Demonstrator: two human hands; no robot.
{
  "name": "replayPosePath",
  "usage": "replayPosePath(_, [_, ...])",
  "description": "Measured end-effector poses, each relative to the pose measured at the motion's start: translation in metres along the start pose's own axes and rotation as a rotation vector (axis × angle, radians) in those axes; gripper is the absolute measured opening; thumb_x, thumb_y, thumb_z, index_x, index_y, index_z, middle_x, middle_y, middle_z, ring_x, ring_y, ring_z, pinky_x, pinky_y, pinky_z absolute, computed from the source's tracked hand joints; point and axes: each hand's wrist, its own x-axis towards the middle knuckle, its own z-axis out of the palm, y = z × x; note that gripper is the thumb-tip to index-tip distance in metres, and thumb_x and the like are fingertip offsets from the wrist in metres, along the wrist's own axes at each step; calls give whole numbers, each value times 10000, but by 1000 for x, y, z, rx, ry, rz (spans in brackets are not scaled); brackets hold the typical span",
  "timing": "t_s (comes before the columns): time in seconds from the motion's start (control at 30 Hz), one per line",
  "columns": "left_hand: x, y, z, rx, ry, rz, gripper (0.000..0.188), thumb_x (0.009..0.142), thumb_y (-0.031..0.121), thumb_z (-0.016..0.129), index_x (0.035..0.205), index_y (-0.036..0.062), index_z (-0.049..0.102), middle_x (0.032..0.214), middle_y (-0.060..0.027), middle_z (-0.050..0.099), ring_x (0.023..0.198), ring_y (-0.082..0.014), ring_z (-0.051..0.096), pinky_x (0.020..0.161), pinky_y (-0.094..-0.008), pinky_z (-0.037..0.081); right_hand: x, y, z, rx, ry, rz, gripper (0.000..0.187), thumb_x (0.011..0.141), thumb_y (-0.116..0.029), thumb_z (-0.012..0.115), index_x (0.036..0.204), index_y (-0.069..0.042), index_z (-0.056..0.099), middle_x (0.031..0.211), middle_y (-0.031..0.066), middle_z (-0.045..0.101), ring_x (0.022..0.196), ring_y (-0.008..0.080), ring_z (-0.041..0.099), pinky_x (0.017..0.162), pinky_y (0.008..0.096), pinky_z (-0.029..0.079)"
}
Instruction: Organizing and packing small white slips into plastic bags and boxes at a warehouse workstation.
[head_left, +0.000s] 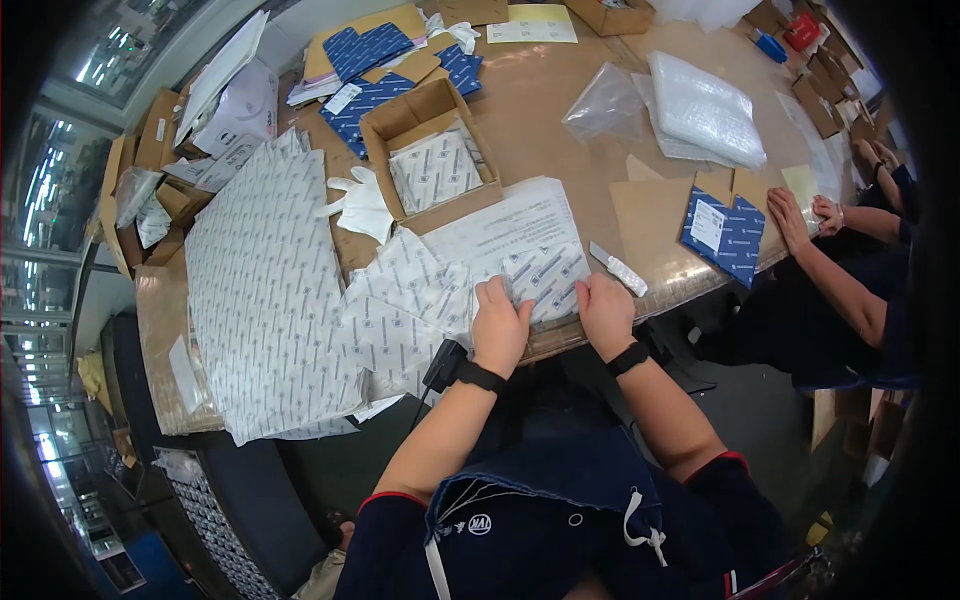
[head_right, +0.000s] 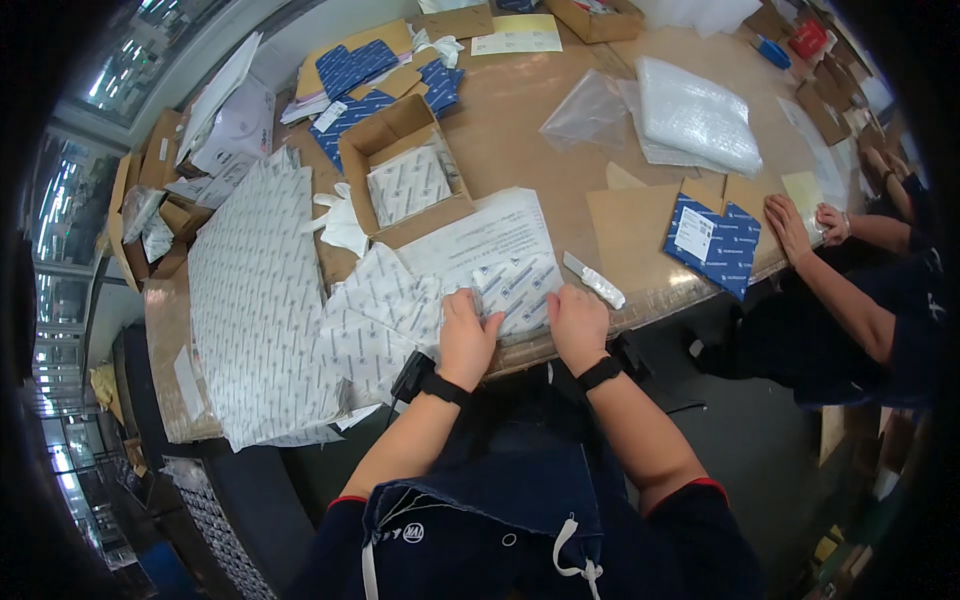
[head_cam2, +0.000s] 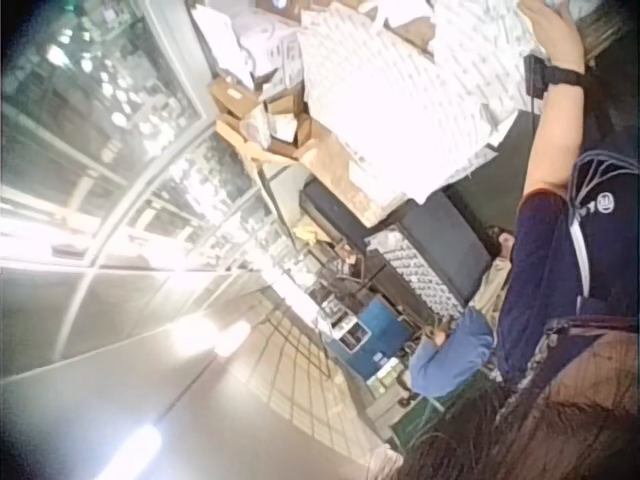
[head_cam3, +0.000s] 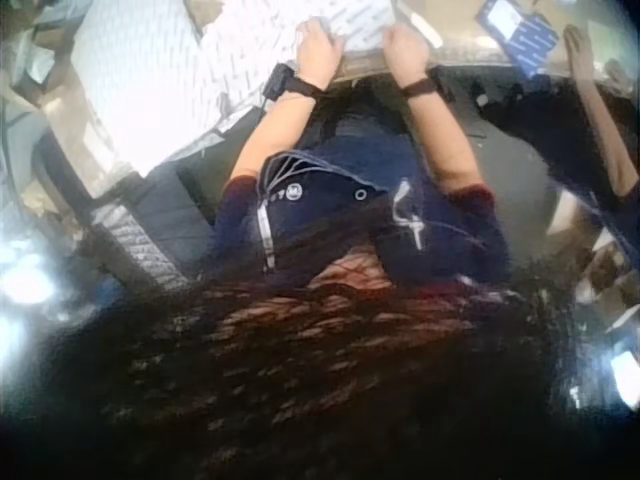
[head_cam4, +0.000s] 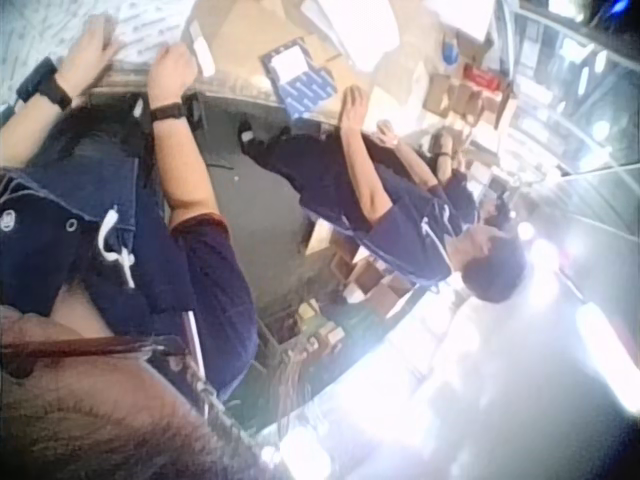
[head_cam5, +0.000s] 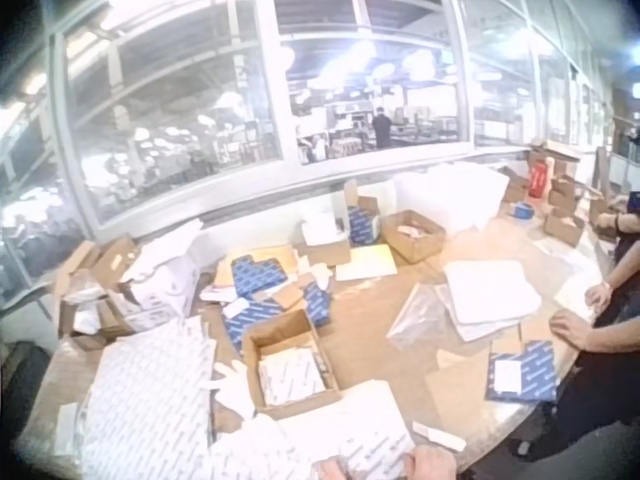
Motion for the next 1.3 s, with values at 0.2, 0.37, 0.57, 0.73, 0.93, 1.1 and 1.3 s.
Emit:
replayPosePath(0.2, [-40, 9, -4, 261, -290, 552, 663, 730, 336, 650, 1235, -23, 414, 1273, -198, 403, 1183, -340, 379, 936, -460, 335, -3, 4, 6, 1, 6, -29, 198, 773, -221, 612, 727, -65, 498, 679, 118, 564, 664, 306, 555, 611, 403, 436])
replayPosePath(0.37, [-46, 5, 1, 323, -372, 485, 772, 737, 456, 610, 1290, -23, 365, 1384, -168, 314, 1276, -317, 289, 1012, -489, 232, -5, -4, -16, 190, -49, -90, 303, 691, -248, 688, 817, -39, 507, 778, 132, 555, 755, 323, 535, 658, 414, 417])
replayPosePath(0.57, [-43, 2, -5, 336, -394, 439, 760, 748, 464, 604, 1315, 20, 360, 1392, -151, 317, 1306, -282, 265, 1033, -524, 155, 0, 7, -19, 280, -88, -58, 353, 635, -204, 723, 848, -29, 503, 805, 137, 523, 793, 334, 507, 671, 411, 408])
replayPosePath(0.73, [-44, -8, -18, 341, -405, 446, 707, 766, 410, 609, 1318, 42, 364, 1390, -142, 327, 1290, -290, 296, 1023, -553, 155, 12, 23, -31, 538, -407, 13, 222, 652, -92, 674, 760, -16, 496, 728, 144, 505, 713, 335, 507, 627, 395, 409])
replayPosePath(0.93, [-29, -1, -35, 446, -425, 508, 665, 746, 297, 647, 1297, 38, 381, 1352, -142, 372, 1245, -318, 342, 1015, -533, 200, 14, 20, -33, 496, -435, 23, 172, 645, -56, 637, 697, -3, 482, 710, 149, 500, 708, 336, 513, 626, 393, 412])
replayPosePath(1.1, [46, 57, -29, 253, -151, 644, 493, 677, 125, 675, 1132, 20, 519, 1123, -141, 510, 1088, -319, 451, 944, -476, 307, 10, 20, -29, 434, -405, 12, 179, 637, -57, 647, 755, -18, 517, 721, 149, 507, 735, 335, 526, 651, 404, 421])
replayPosePath(1.3, [59, 7, 9, 21, -460, 405, 218, 661, 55, 655, 872, 34, 602, 835, -129, 556, 786, -288, 555, 705, -358, 455, 11, 28, -52, 336, -119, 17, 307, 623, -51, 665, 912, -61, 563, 831, 122, 542, 839, 317, 526, 739, 387, 431])
